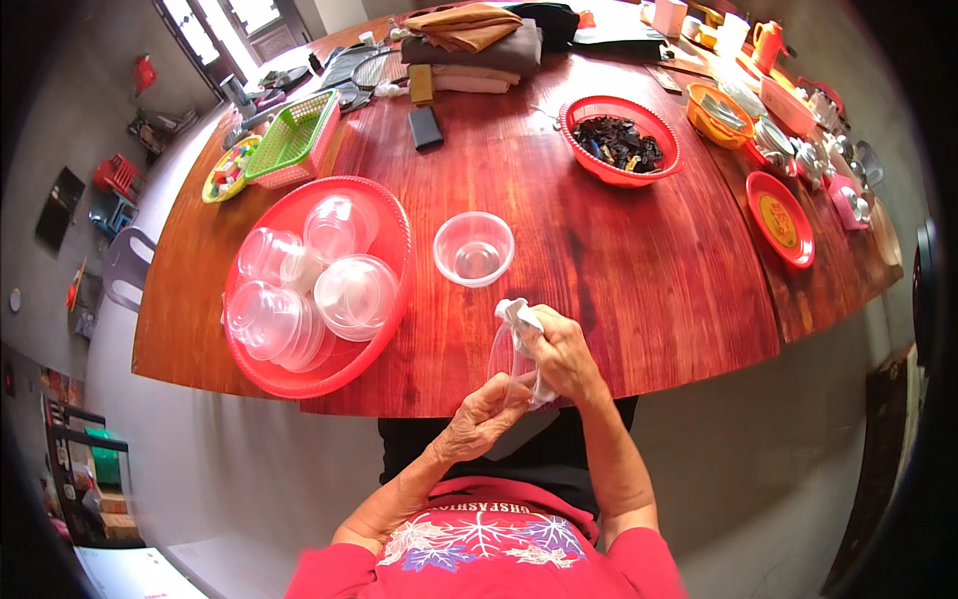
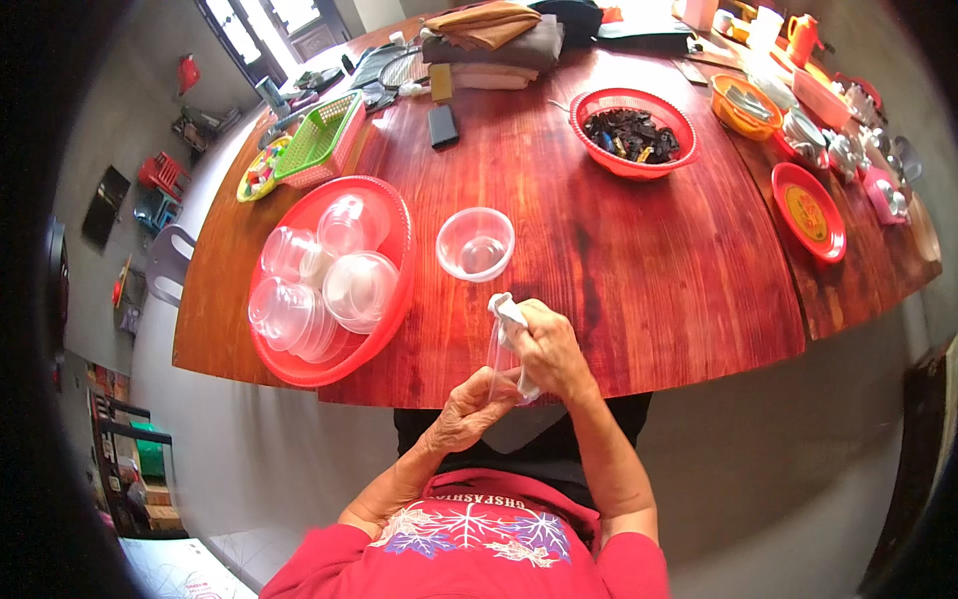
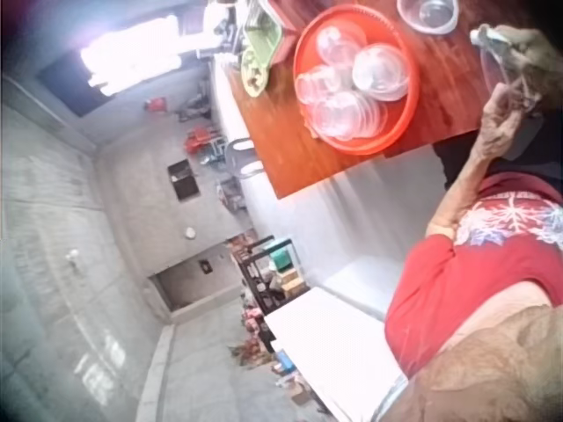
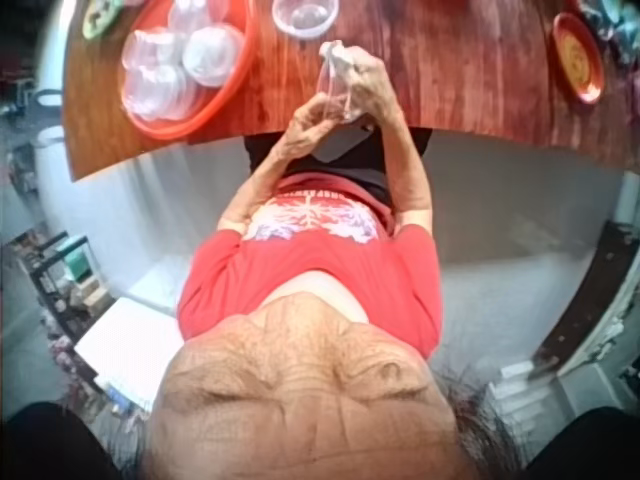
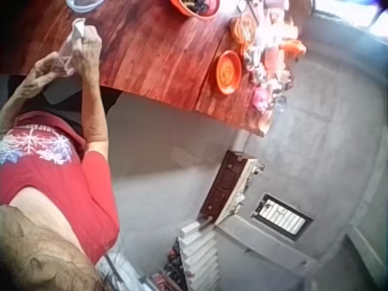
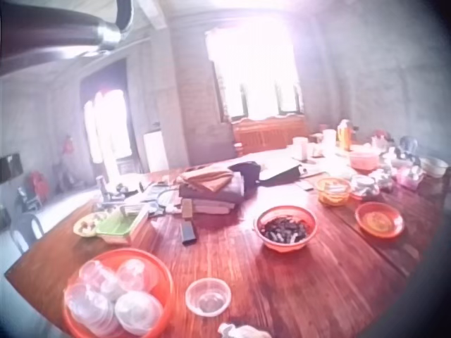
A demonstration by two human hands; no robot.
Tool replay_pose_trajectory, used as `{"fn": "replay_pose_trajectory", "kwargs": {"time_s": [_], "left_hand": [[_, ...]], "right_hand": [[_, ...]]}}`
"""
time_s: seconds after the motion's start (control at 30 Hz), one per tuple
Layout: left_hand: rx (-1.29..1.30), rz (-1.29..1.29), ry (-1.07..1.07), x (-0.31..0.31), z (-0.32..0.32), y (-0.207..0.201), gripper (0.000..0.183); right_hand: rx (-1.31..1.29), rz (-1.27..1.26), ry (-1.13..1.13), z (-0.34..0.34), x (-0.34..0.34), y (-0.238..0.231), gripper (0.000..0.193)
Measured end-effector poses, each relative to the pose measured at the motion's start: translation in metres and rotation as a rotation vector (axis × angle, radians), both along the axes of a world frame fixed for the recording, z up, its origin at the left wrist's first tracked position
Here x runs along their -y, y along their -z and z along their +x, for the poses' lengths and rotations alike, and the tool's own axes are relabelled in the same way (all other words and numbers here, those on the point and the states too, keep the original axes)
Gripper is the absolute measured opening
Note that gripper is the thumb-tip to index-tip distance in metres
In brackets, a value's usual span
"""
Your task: The person wipes the inside and outside of clear plastic cups with a white cloth. They handle the cups one at a time, picking them up from a red tray, cleaning them, and placing them back on the tray.
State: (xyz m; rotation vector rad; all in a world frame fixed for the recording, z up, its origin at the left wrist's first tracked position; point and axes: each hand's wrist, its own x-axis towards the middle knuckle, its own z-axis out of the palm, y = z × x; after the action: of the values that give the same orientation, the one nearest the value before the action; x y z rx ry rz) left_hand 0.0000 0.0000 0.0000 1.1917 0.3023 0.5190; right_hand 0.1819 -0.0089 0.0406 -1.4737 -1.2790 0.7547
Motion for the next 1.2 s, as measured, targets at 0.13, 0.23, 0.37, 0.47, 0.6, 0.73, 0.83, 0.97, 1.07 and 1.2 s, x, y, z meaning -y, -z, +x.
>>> {"fn": "replay_pose_trajectory", "kwargs": {"time_s": [0.13, 0.23, 0.37, 0.47, 0.6, 0.73, 0.83, 0.97, 1.07, 1.2], "left_hand": [[0.03, 0.019, -0.111, -0.003, 0.003, -0.005, 0.023], [0.045, -0.112, -0.101, 0.002, 0.009, 0.002, 0.031], [0.118, -0.184, -0.124, 0.002, 0.01, 0.0, 0.048], [0.28, -0.428, -0.066, 0.002, 0.002, -0.002, 0.048], [0.007, 0.141, -0.035, -0.002, -0.005, -0.007, 0.044], [-0.046, 0.058, 0.022, 0.0, -0.003, -0.032, 0.03], [0.074, 0.204, 0.022, -0.003, -0.001, -0.035, 0.019], [0.087, 0.183, 0.011, -0.01, 0.002, -0.043, 0.012], [0.188, -0.132, -0.035, -0.014, 0.002, -0.036, 0.011], [0.318, -0.487, -0.248, -0.008, 0.006, -0.041, 0.019]], "right_hand": [[-0.109, -0.107, -0.03, -0.004, -0.011, 0.009, 0.021], [0.204, 0.156, 0.078, -0.021, 0.007, 0.004, 0.015], [0.546, 0.407, 0.095, -0.04, 0.036, -0.021, 0.034], [0.717, 0.473, 0.107, -0.052, 0.049, -0.022, 0.039], [0.627, 0.404, 0.154, -0.042, 0.037, -0.034, 0.039], [0.149, 0.239, -0.065, -0.013, 0.01, -0.033, 0.024], [-0.311, -0.18, -0.263, 0.01, -0.002, -0.039, 0.022], [-0.422, -0.052, -0.232, 0.01, 0.003, -0.036, 0.03], [-0.2, 0.353, -0.079, -0.01, 0.012, -0.024, 0.026], [0.474, 0.616, 0.178, -0.045, 0.024, -0.029, 0.031]]}}
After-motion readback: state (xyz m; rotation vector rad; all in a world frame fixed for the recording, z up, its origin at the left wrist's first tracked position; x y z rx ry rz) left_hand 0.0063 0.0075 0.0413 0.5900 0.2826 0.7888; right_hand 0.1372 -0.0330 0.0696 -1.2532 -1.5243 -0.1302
